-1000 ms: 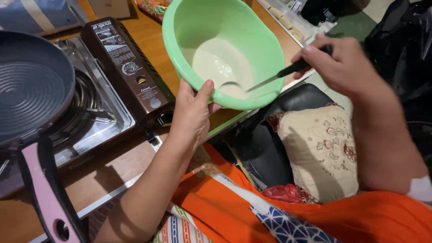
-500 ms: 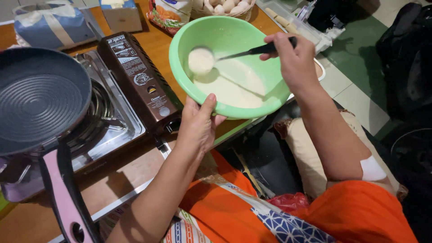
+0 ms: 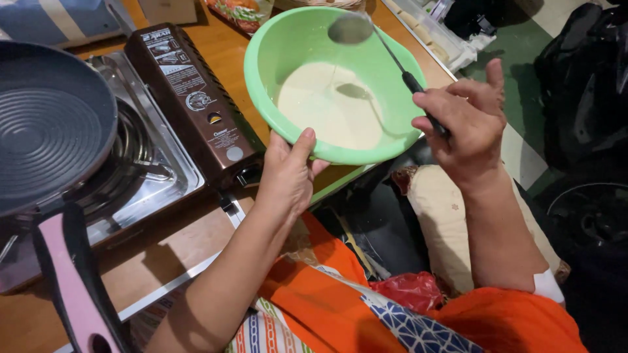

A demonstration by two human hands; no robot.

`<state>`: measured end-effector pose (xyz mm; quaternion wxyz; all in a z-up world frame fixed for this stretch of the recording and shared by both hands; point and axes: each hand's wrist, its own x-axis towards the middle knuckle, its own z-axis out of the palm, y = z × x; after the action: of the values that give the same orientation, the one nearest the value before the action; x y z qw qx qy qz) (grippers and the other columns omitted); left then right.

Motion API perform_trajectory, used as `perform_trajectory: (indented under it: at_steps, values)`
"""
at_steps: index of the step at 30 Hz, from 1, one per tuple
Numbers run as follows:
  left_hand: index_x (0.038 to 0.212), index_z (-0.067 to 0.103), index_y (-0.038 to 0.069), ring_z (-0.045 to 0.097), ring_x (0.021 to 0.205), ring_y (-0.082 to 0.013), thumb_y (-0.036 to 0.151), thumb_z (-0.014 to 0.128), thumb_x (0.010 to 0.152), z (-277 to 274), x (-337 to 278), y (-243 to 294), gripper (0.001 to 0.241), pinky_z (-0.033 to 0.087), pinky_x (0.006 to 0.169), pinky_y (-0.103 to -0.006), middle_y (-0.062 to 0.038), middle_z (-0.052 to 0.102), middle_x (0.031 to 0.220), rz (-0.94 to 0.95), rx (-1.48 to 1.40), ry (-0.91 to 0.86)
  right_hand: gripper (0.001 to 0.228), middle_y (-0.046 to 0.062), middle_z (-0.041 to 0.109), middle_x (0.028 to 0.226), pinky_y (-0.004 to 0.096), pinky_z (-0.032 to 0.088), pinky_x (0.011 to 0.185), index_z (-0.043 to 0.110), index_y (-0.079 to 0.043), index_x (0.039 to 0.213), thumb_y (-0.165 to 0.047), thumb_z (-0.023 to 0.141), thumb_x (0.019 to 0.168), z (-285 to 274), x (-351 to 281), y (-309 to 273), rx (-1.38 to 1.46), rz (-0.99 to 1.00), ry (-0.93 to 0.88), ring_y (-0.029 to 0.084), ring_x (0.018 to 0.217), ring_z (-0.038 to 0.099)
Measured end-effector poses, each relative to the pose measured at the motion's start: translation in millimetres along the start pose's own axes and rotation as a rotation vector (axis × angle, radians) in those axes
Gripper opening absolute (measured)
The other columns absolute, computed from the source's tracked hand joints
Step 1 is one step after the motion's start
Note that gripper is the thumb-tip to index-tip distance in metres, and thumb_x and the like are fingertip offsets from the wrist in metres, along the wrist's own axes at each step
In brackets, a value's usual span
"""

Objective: The person prepares and cooks crepes on a portable gas stove using a pan and ladle.

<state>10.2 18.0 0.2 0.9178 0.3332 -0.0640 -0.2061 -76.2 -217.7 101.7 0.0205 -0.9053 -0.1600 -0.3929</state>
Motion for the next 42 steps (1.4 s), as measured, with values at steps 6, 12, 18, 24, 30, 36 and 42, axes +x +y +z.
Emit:
perform_trajectory:
  at_steps: [6, 12, 18, 24, 30, 36, 42]
  values:
    - [0.142, 0.04, 0.008, 0.066, 0.113, -0.0219, 0.013, 0.057, 0.102, 9, -6, 4, 0.043, 0.063, 0.086, -0.0394, -0.01, 0.061, 0.133, 0.023, 0.054, -0.019, 0.018, 0.008, 0.069, 0.094, 0.052, 0.025, 0.136, 0.076, -0.01, 0.116, -0.022, 0.082, 0.104, -8, -18, 31, -0.006, 0.031, -0.039, 0.025, 0.101, 0.066]
    - [0.14, 0.042, 0.006, 0.068, 0.102, -0.0188, 0.013, 0.058, 0.103, 14, -2, 6, 0.041, 0.062, 0.076, -0.0339, -0.011, 0.064, 0.126, 0.09, 0.184, -0.039, 0.018, 0.007, 0.063, 0.081, 0.055, 0.031, 0.132, 0.079, -0.011, 0.114, -0.022, 0.084, 0.101, -14, -25, 37, 0.026, 0.058, -0.098, 0.024, 0.084, 0.062]
    - [0.14, 0.042, 0.006, 0.069, 0.104, -0.0181, 0.013, 0.058, 0.103, 20, -4, 14, 0.041, 0.064, 0.079, -0.0344, -0.01, 0.064, 0.127, 0.1, 0.196, -0.062, 0.015, 0.011, 0.064, 0.086, 0.052, 0.03, 0.135, 0.076, -0.007, 0.104, -0.02, 0.077, 0.111, -31, -26, 44, 0.079, 0.173, -0.11, 0.027, 0.09, 0.065]
    - [0.14, 0.042, 0.005, 0.069, 0.106, -0.0176, 0.013, 0.057, 0.103, 22, -3, 17, 0.041, 0.065, 0.08, -0.0351, -0.01, 0.064, 0.128, 0.095, 0.205, -0.081, 0.03, 0.011, 0.068, 0.068, 0.052, 0.033, 0.124, 0.072, 0.004, 0.093, -0.015, 0.053, 0.106, -32, 6, 28, 0.313, 0.432, -0.081, 0.017, 0.064, 0.064]
    - [0.139, 0.046, 0.009, 0.068, 0.1, -0.0169, 0.014, 0.058, 0.102, 13, 0, 23, 0.039, 0.059, 0.075, -0.0315, -0.008, 0.066, 0.125, 0.07, 0.225, -0.036, 0.034, 0.01, 0.069, 0.085, 0.027, 0.048, 0.063, 0.068, 0.006, 0.099, -0.022, 0.056, 0.114, 5, -3, 66, 0.684, 0.762, 0.059, 0.014, 0.067, 0.066]
    - [0.138, 0.046, 0.012, 0.066, 0.108, -0.0178, 0.016, 0.059, 0.101, 0, 8, 18, 0.04, 0.059, 0.081, -0.0362, -0.005, 0.064, 0.127, 0.049, 0.135, 0.006, 0.037, 0.012, 0.069, 0.087, 0.03, 0.052, 0.064, 0.067, 0.008, 0.099, -0.023, 0.056, 0.115, 7, 18, 82, 0.716, 0.683, 0.155, 0.015, 0.066, 0.066]
    - [0.143, 0.047, 0.001, 0.061, 0.115, -0.0203, 0.022, 0.057, 0.104, -22, -33, 29, 0.044, 0.055, 0.094, -0.035, -0.009, 0.062, 0.131, -0.079, 0.215, 0.025, 0.034, 0.01, 0.072, 0.089, 0.03, 0.053, 0.057, 0.066, 0.006, 0.097, -0.023, 0.056, 0.112, 18, 31, 101, 0.705, 0.709, 0.208, 0.015, 0.06, 0.066]
